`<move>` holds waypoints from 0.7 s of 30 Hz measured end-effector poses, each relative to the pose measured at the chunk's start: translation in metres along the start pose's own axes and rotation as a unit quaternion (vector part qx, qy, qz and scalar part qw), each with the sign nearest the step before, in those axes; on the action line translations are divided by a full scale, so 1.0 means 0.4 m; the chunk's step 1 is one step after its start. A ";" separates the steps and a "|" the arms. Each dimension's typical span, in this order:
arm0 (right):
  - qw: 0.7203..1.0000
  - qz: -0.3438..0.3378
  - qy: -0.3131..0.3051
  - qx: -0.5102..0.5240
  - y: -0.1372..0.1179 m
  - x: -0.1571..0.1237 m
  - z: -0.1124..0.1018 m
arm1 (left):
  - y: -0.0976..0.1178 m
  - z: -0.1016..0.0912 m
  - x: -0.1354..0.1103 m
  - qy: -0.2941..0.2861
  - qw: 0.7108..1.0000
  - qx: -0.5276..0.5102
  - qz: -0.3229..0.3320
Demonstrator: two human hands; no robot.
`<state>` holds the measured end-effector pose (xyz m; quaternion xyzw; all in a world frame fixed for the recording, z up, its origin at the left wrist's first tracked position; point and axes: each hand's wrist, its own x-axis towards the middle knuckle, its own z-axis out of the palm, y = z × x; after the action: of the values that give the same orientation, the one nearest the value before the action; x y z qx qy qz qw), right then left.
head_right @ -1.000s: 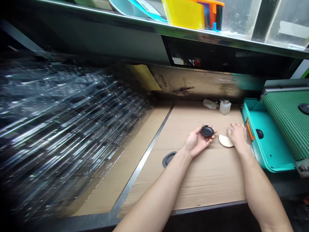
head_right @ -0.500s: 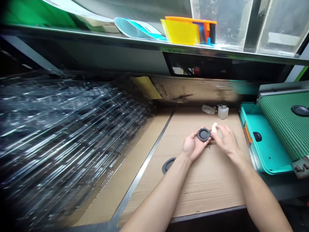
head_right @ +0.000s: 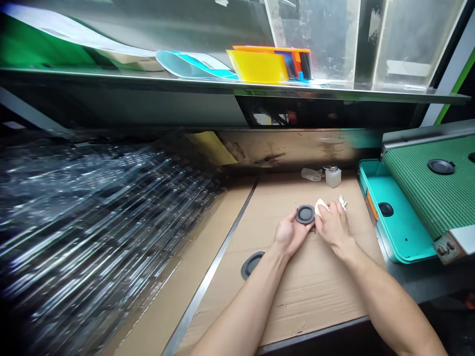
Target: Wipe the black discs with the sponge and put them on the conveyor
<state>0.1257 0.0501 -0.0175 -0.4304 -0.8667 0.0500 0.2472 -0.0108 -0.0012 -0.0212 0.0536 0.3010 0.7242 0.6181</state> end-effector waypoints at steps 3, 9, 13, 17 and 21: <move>0.999 0.038 0.007 0.007 0.023 0.007 -0.005 | 0.007 0.002 -0.005 -0.004 1.000 0.004 -0.010; 0.996 0.025 0.055 0.062 0.040 0.020 -0.015 | 0.016 0.001 0.001 0.001 1.000 0.005 -0.011; 0.991 -0.081 0.000 0.105 -0.014 -0.003 0.009 | 0.006 -0.004 0.006 -0.017 1.000 -0.006 -0.013; 0.996 -0.026 0.024 0.076 -0.027 -0.008 0.025 | -0.012 -0.001 0.000 -0.048 0.999 0.020 -0.014; 0.996 -0.017 0.038 0.073 -0.021 -0.007 0.019 | -0.025 0.003 -0.004 -0.052 0.998 0.041 -0.020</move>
<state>0.1177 0.0437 -0.0228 -0.3979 -0.8579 0.0926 0.3116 -0.0015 -0.0018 -0.0249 0.1101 0.2990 0.6950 0.6446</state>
